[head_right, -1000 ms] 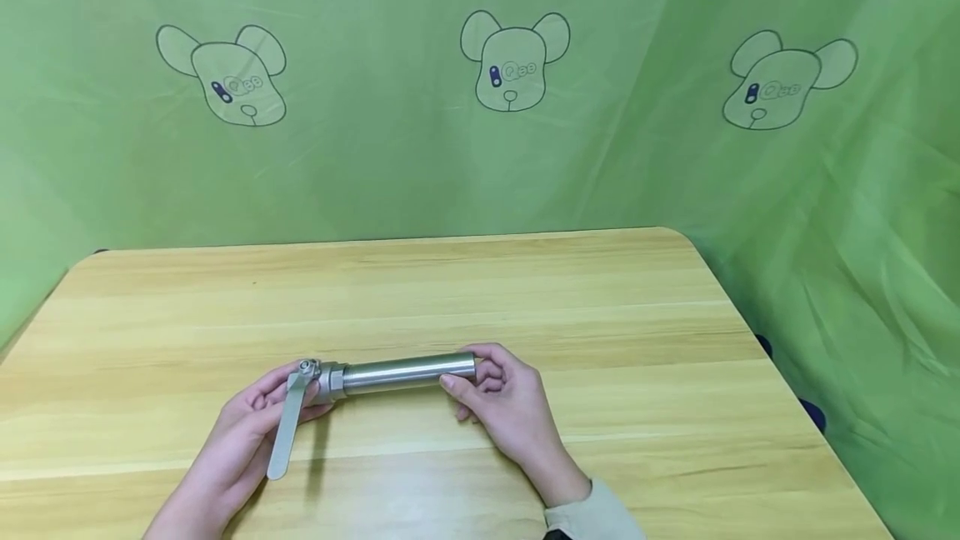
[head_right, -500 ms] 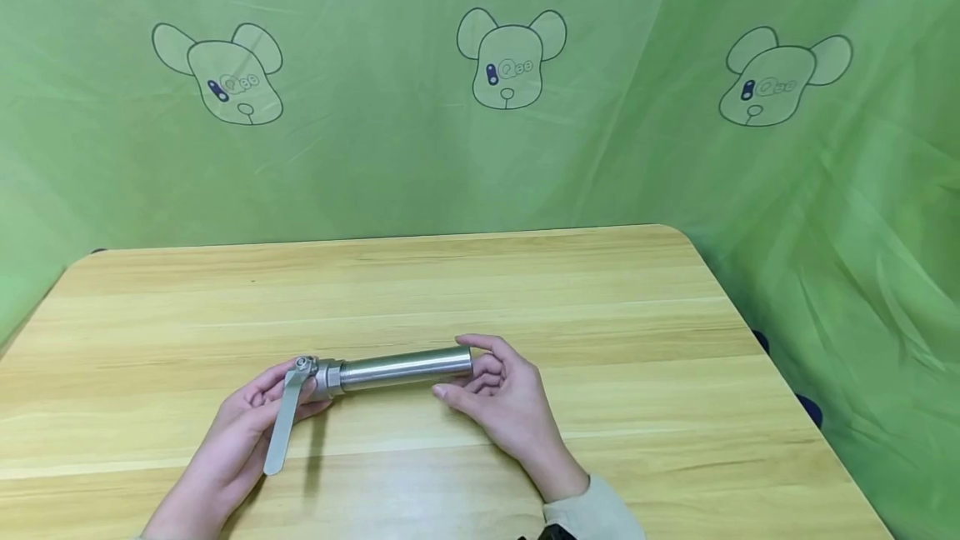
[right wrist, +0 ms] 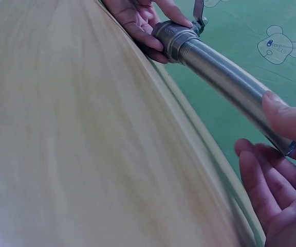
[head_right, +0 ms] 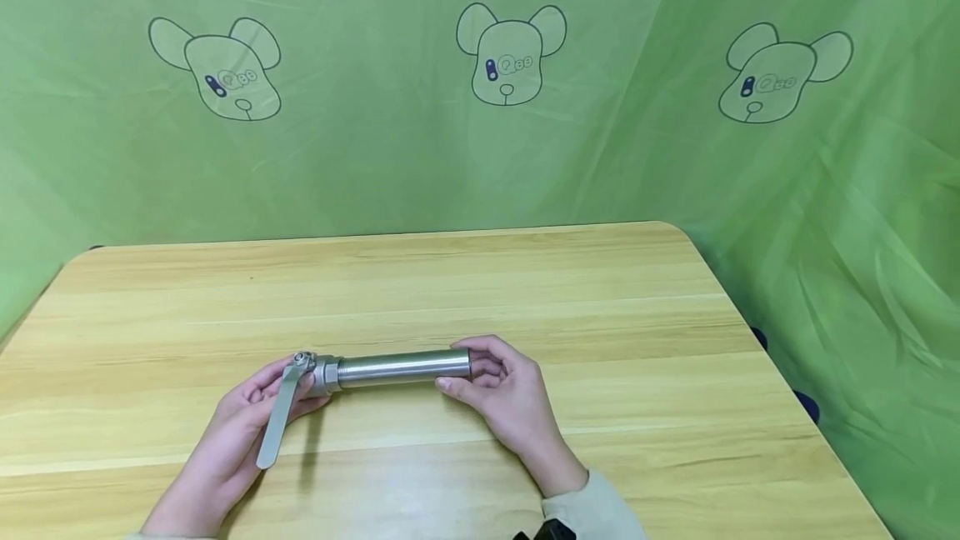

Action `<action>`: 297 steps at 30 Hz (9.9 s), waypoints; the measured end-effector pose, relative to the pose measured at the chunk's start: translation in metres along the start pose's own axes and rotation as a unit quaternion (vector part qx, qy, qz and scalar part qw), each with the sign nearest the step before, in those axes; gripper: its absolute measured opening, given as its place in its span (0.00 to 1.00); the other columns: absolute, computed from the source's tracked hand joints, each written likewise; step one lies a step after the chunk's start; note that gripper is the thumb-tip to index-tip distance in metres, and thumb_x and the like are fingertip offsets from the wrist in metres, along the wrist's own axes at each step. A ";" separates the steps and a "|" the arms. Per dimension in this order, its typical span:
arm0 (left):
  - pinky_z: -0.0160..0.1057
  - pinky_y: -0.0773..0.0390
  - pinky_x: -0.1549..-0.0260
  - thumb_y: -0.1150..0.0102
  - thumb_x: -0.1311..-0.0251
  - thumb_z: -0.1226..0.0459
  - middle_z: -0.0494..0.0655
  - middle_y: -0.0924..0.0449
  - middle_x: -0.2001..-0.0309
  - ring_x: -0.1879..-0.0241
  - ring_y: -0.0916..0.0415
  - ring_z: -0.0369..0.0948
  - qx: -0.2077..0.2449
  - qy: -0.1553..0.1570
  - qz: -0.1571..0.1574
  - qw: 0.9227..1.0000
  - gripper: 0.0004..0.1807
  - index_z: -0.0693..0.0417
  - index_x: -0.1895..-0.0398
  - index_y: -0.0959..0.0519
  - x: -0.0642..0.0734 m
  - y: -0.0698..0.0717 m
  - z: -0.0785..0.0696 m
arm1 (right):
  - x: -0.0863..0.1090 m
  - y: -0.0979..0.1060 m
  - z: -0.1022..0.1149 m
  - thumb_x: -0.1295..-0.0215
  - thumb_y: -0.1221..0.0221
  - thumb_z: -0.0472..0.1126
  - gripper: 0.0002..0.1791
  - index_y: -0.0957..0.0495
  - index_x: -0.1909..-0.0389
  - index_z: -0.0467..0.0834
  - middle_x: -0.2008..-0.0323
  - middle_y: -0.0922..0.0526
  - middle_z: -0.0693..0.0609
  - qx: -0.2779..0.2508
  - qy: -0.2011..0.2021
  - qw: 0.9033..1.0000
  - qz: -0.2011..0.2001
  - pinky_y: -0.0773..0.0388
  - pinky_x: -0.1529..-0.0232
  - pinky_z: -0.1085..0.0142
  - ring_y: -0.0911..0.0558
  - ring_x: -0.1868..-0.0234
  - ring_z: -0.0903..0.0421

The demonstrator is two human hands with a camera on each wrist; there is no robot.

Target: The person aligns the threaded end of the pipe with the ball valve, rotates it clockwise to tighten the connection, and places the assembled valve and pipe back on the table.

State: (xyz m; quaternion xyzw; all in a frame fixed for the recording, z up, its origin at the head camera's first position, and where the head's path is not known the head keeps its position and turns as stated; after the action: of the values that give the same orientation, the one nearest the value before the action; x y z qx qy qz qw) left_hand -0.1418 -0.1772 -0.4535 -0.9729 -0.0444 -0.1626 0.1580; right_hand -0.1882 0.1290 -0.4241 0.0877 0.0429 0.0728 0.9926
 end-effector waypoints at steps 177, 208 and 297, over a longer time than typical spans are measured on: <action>0.40 0.12 0.38 0.37 0.27 0.68 0.33 0.09 0.45 0.46 0.11 0.38 -0.004 0.008 -0.012 1.000 0.30 0.60 0.25 0.31 -0.001 0.002 0.007 | 0.004 -0.014 0.000 0.37 0.27 0.29 0.26 0.22 0.38 0.34 0.50 0.13 0.36 -0.055 -0.005 0.998 0.029 0.07 0.50 0.64 0.09 0.55 0.56; 0.36 0.13 0.38 0.36 0.26 0.67 0.32 0.09 0.45 0.47 0.10 0.38 -0.015 0.011 -0.006 1.000 0.33 0.61 0.22 0.35 -0.001 0.002 0.006 | 0.002 -0.015 -0.001 0.40 0.26 0.28 0.32 0.23 0.34 0.37 0.62 0.13 0.43 -0.073 -0.005 0.997 0.039 0.07 0.67 0.62 0.11 0.70 0.56; 0.40 0.11 0.39 0.36 0.27 0.69 0.35 0.10 0.44 0.46 0.11 0.39 0.009 -0.002 -0.012 1.000 0.35 0.63 0.21 0.36 0.001 0.000 0.008 | 0.008 -0.004 -0.002 0.38 0.23 0.39 0.18 0.12 0.47 0.45 0.63 0.14 0.47 0.014 0.010 0.999 -0.037 0.14 0.68 0.73 0.18 0.68 0.61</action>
State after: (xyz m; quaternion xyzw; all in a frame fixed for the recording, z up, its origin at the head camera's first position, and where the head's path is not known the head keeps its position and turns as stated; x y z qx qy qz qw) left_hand -0.1384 -0.1748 -0.4601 -0.9712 -0.0578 -0.1625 0.1647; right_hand -0.1796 0.1265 -0.4274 0.0991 0.0567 0.0359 0.9928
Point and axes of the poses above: each hand's wrist, its own x-axis away from the middle knuckle, its own y-axis out of the back of the hand, z = x × y, the point moved 7 cm from there along -x, towards the middle knuckle
